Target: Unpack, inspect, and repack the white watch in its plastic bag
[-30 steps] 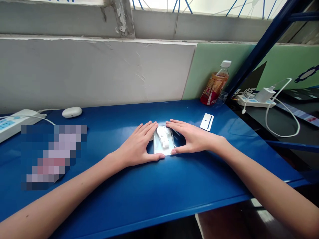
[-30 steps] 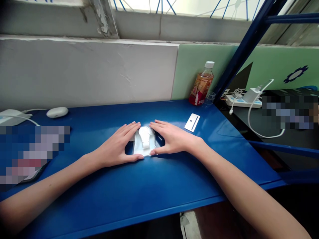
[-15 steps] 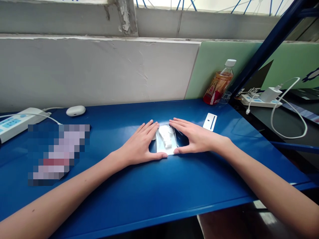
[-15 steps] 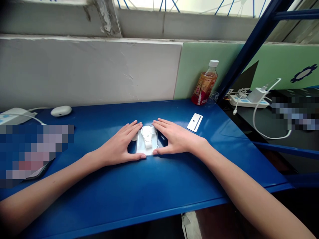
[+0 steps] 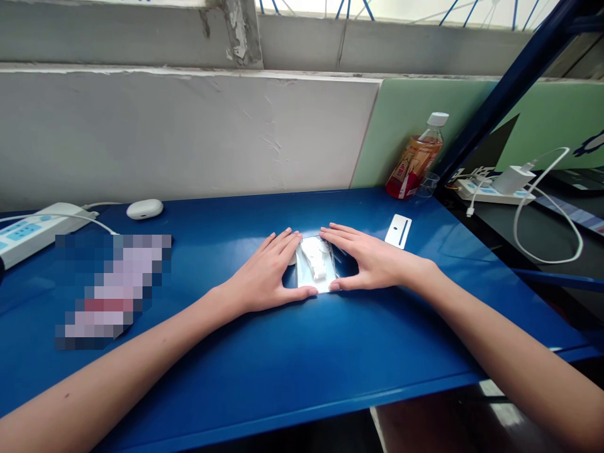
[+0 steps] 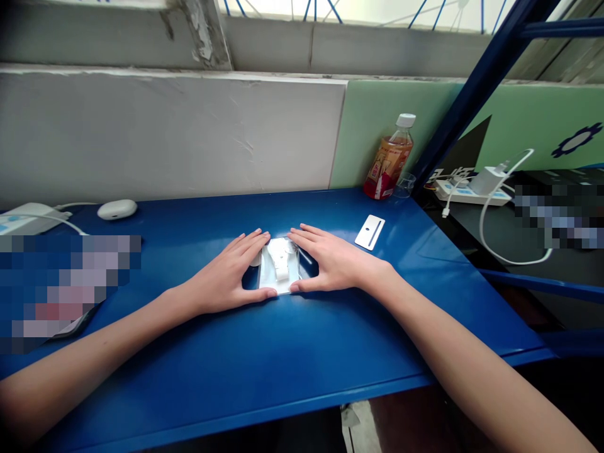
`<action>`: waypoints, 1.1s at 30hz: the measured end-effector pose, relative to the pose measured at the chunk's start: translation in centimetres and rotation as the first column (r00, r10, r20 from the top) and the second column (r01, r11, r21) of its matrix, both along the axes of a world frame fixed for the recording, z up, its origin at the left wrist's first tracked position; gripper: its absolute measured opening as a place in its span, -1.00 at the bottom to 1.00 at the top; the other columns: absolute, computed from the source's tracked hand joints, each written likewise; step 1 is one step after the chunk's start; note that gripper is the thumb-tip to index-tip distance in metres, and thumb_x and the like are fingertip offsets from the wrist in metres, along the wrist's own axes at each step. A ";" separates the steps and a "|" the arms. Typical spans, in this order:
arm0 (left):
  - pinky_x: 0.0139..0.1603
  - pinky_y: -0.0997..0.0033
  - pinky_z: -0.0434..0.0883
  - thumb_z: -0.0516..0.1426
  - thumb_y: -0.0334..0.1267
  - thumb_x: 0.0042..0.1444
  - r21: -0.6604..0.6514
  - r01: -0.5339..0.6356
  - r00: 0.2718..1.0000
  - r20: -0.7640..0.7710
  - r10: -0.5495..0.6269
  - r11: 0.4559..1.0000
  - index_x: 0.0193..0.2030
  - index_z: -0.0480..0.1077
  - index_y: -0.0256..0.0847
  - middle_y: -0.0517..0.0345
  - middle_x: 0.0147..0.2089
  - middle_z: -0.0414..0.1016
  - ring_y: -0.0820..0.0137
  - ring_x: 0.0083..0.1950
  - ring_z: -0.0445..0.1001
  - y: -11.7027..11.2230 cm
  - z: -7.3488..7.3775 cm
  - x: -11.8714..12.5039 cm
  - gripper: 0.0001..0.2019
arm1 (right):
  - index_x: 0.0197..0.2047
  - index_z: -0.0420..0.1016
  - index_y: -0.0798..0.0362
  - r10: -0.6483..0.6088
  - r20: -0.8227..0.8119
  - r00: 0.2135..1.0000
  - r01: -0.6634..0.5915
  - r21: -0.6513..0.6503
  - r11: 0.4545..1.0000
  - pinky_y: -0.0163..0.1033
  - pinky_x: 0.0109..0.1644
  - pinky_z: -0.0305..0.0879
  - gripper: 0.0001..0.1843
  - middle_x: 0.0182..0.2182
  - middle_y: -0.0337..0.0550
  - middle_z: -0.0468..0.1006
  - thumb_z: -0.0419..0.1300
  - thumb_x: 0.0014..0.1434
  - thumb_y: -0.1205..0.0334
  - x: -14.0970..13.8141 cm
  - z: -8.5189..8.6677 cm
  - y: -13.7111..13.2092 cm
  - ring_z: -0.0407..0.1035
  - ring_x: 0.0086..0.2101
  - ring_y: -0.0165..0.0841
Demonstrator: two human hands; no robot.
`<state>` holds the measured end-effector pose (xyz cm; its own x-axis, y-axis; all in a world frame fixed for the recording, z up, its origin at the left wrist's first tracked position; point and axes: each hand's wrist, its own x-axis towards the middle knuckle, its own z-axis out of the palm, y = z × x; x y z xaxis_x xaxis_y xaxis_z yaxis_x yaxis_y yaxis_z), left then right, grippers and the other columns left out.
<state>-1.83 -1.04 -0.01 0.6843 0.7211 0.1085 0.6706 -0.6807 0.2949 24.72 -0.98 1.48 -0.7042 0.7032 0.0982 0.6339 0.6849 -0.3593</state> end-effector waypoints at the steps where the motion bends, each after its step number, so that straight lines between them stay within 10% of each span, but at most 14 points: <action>1: 0.46 -0.14 -0.03 0.10 0.38 0.11 0.004 0.001 1.000 -0.007 -0.001 1.000 0.47 0.00 -0.40 -0.32 0.48 0.03 -0.07 0.52 -0.06 0.0 0.0 0.0 0.02 | 0.44 0.09 0.23 -0.001 0.007 1.000 0.001 0.012 1.000 0.20 0.41 0.06 0.08 0.41 0.24 0.11 0.30 0.08 -0.27 0.0 0.0 0.0 -0.06 0.40 0.08; 14: 0.45 -0.13 0.04 0.08 0.05 0.26 0.061 0.014 0.999 0.044 -0.017 0.998 0.50 -0.15 -0.38 -0.34 0.53 -0.15 -0.03 0.53 -0.11 -0.3 -0.1 -0.2 -0.16 | 0.27 0.41 0.12 -0.016 -0.086 0.996 0.028 0.139 0.990 0.19 0.26 0.29 -0.30 0.18 0.21 0.48 0.27 0.19 -0.12 -0.1 0.3 0.3 0.28 0.23 0.08; 22: 0.39 -0.13 0.20 -0.01 -0.01 0.34 0.130 -0.088 0.987 0.143 0.070 0.988 0.30 0.27 -0.36 -0.28 0.37 0.27 -0.04 0.43 0.16 0.0 -0.4 -0.1 -0.46 | -0.22 0.70 0.02 -0.021 -0.221 0.975 0.071 0.222 0.972 -0.03 -0.12 0.47 -0.76 -0.28 0.01 0.68 0.28 0.22 0.06 0.1 -0.1 0.8 0.54 -0.22 -0.13; 33: 0.38 -0.18 0.20 0.15 0.18 0.21 0.059 -0.009 0.992 0.127 0.001 0.998 0.35 0.25 -0.30 -0.26 0.38 0.25 -0.11 0.46 0.09 0.3 -0.5 -0.4 -0.27 | 0.21 0.46 0.08 0.005 -0.148 0.989 0.010 0.098 0.995 0.04 0.16 0.38 -0.38 0.11 0.13 0.51 0.33 0.15 -0.04 0.4 0.6 0.7 0.40 0.09 -0.04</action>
